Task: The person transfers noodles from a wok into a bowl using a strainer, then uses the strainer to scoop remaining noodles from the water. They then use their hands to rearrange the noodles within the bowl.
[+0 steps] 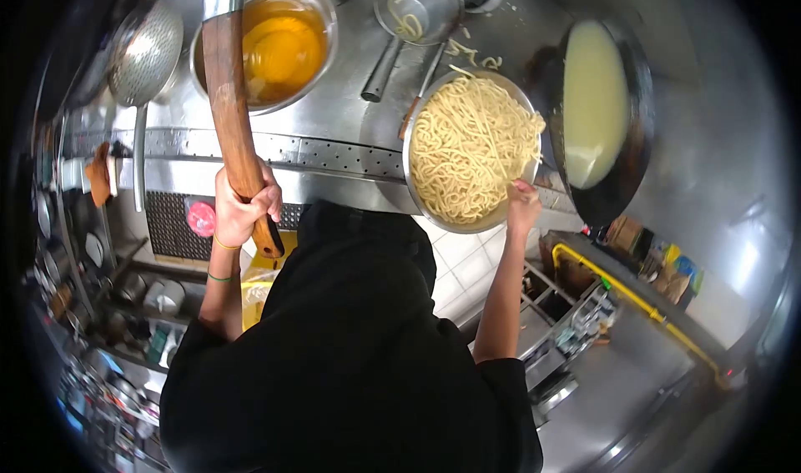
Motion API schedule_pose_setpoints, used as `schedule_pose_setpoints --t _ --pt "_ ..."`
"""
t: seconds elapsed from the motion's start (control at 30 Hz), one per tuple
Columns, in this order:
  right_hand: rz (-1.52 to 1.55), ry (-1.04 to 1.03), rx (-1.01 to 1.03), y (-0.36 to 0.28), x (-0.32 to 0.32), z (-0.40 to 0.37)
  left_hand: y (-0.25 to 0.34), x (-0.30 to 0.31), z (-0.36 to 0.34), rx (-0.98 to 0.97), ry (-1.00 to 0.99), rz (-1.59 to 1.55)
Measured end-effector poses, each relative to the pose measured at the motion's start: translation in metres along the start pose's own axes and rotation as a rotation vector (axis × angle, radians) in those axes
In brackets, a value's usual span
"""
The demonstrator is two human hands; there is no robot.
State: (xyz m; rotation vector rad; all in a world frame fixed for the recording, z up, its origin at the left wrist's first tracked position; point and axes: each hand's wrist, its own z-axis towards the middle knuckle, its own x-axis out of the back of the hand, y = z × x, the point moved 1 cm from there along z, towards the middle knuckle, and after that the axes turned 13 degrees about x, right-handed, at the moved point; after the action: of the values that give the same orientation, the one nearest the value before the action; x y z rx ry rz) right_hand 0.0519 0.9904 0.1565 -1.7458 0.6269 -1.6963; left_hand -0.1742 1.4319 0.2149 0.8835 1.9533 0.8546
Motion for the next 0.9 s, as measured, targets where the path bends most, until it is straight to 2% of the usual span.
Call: schedule_pose_setpoints --t 0.07,0.1,0.2,0.3,0.33,0.37,0.4,0.53,0.67,0.73,0.8,0.87,0.9 --pt "-0.499 -0.152 0.01 -0.015 0.015 -0.017 0.003 -0.007 0.004 0.043 -0.038 0.036" --pt "-0.698 -0.172 0.135 -0.022 0.021 -0.025 0.001 -0.009 0.005 0.066 -0.049 0.035" --pt "-0.491 -0.225 0.12 -0.067 0.019 -0.014 -0.001 -0.018 0.007 0.107 -0.073 0.132" --pt "-0.475 -0.177 0.362 -0.127 -0.037 0.033 -0.004 -0.026 0.009 0.137 -0.131 0.173" --pt "-0.461 -0.115 0.589 -0.124 -0.062 0.055 -0.003 -0.029 0.009 0.144 -0.161 0.165" --pt "-0.621 -0.195 0.608 -0.131 -0.086 0.076 0.0 -0.033 0.007 0.174 -0.166 0.194" --pt "-0.589 -0.198 0.705 -0.13 -0.109 0.096 -0.002 -0.032 0.004 0.185 -0.178 0.218" --pt "-0.87 -0.502 0.717 -0.136 -0.156 0.144 -0.001 -0.042 -0.011 0.191 -0.077 0.391" --pt "-0.794 -0.369 0.714 -0.129 -0.138 0.135 -0.01 -0.045 -0.026 0.185 -0.076 0.404" --pt "-0.622 -0.309 0.783 -0.1 -0.121 0.116 -0.007 -0.054 -0.031 0.174 -0.059 0.456" --pt "-0.301 -0.326 0.729 -0.084 -0.078 0.073 -0.015 -0.053 -0.033 0.167 -0.04 0.494" --pt "-0.274 0.138 0.719 -0.044 -0.038 0.035 -0.017 -0.061 -0.034 0.181 -0.046 0.463" --pt "-0.485 0.309 0.593 -0.019 -0.015 0.02 -0.019 -0.067 -0.034 0.194 -0.038 0.419"
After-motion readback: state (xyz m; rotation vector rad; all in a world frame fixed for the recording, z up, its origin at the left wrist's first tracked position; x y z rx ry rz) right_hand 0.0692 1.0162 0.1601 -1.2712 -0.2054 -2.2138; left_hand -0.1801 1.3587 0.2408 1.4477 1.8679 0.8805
